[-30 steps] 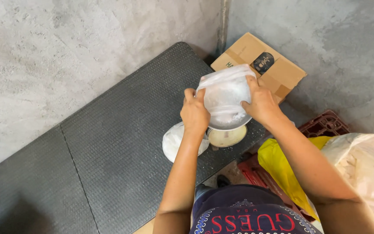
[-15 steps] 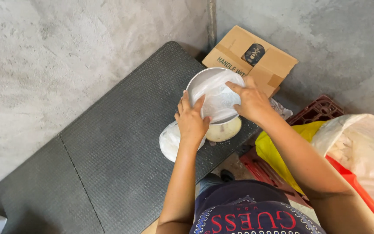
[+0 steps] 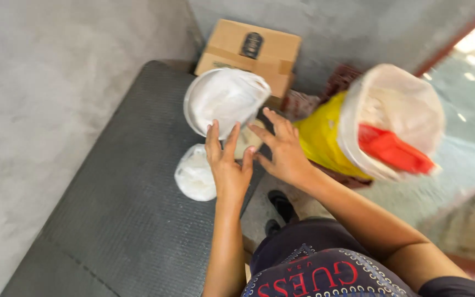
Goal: Weigh portions of white powder into small plastic bags and place them into a shipping box.
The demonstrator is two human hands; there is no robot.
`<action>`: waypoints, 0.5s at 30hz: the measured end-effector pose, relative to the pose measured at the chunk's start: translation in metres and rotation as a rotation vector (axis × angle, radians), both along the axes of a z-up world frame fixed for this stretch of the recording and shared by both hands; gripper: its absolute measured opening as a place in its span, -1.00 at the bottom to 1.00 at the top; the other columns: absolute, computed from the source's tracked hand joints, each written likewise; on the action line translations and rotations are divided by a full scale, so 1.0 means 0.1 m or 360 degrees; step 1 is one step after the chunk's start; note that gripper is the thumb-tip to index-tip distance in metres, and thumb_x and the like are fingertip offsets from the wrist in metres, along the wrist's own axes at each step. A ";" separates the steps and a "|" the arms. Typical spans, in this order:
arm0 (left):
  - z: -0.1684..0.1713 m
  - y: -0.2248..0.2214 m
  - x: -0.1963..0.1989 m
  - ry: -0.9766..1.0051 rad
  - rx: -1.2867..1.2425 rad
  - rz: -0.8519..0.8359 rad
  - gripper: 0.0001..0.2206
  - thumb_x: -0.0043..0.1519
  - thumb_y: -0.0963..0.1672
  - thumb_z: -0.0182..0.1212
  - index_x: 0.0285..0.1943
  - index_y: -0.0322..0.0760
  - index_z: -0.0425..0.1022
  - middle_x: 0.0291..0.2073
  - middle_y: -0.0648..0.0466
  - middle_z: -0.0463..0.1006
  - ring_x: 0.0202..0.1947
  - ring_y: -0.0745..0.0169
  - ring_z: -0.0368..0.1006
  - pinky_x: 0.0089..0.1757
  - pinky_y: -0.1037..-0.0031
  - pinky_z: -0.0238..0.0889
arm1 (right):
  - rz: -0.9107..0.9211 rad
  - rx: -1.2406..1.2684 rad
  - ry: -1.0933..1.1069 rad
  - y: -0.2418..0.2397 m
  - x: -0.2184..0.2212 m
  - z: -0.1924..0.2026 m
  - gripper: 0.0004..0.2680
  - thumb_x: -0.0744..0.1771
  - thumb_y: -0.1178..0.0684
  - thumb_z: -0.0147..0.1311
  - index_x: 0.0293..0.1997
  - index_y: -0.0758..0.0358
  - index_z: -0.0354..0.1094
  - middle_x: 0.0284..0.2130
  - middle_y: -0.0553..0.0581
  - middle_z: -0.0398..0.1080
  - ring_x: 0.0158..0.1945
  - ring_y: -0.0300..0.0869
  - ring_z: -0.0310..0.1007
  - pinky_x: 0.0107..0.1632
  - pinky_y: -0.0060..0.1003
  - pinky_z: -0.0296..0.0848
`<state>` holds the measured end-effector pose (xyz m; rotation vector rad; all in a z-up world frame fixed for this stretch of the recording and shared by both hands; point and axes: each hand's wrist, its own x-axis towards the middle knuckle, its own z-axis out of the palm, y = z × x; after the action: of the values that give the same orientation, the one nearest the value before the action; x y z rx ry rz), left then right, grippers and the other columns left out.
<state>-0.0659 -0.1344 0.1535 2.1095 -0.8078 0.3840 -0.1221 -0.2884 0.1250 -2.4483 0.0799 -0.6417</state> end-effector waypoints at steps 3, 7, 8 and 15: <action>-0.16 -0.06 -0.19 0.0085 -0.0025 -0.0136 -0.44 0.16 -0.16 0.42 0.40 -0.20 0.42 0.49 -0.30 0.12 0.47 -0.41 0.08 0.34 0.01 0.05 | -0.0086 0.0024 0.0084 -0.05 -0.37 -0.03 -0.43 0.17 0.04 0.39 0.34 0.01 0.30 0.42 0.36 0.01 0.39 0.25 0.09 0.29 0.13 0.15; -0.28 -0.32 -0.44 0.0171 -0.0028 -0.0282 -0.45 0.16 -0.15 0.41 0.39 -0.20 0.43 0.49 -0.31 0.12 0.46 -0.41 0.09 0.33 -0.01 0.05 | -0.0124 0.0097 0.0131 -0.33 -0.82 -0.02 -0.43 0.17 0.05 0.39 0.35 0.07 0.29 0.39 0.38 0.03 0.37 0.26 0.10 0.28 0.17 0.16; -0.32 -0.40 -0.50 0.0196 -0.0024 -0.0340 -0.46 0.17 -0.15 0.40 0.39 -0.20 0.43 0.49 -0.31 0.13 0.46 -0.42 0.09 0.33 -0.01 0.05 | -0.0224 0.0030 0.0093 -0.44 -0.93 -0.04 -0.45 0.16 0.05 0.40 0.31 0.09 0.33 0.36 0.38 0.09 0.35 0.28 0.15 0.27 0.18 0.18; -0.36 -0.97 -0.68 0.0132 0.0042 -0.0502 -0.49 0.23 -0.12 0.38 0.40 -0.24 0.42 0.48 -0.36 0.13 0.46 -0.45 0.08 0.32 -0.04 0.03 | -0.0697 -0.0043 0.0049 -1.53 -1.69 -0.39 -0.61 0.23 0.05 0.36 0.19 0.20 0.47 0.17 0.27 0.42 0.21 0.15 0.40 0.25 -0.01 0.36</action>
<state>-0.1334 -0.2314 0.1179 1.9650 -1.0800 0.1173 -0.2907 -0.4416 0.0864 -2.4828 0.6366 -0.7913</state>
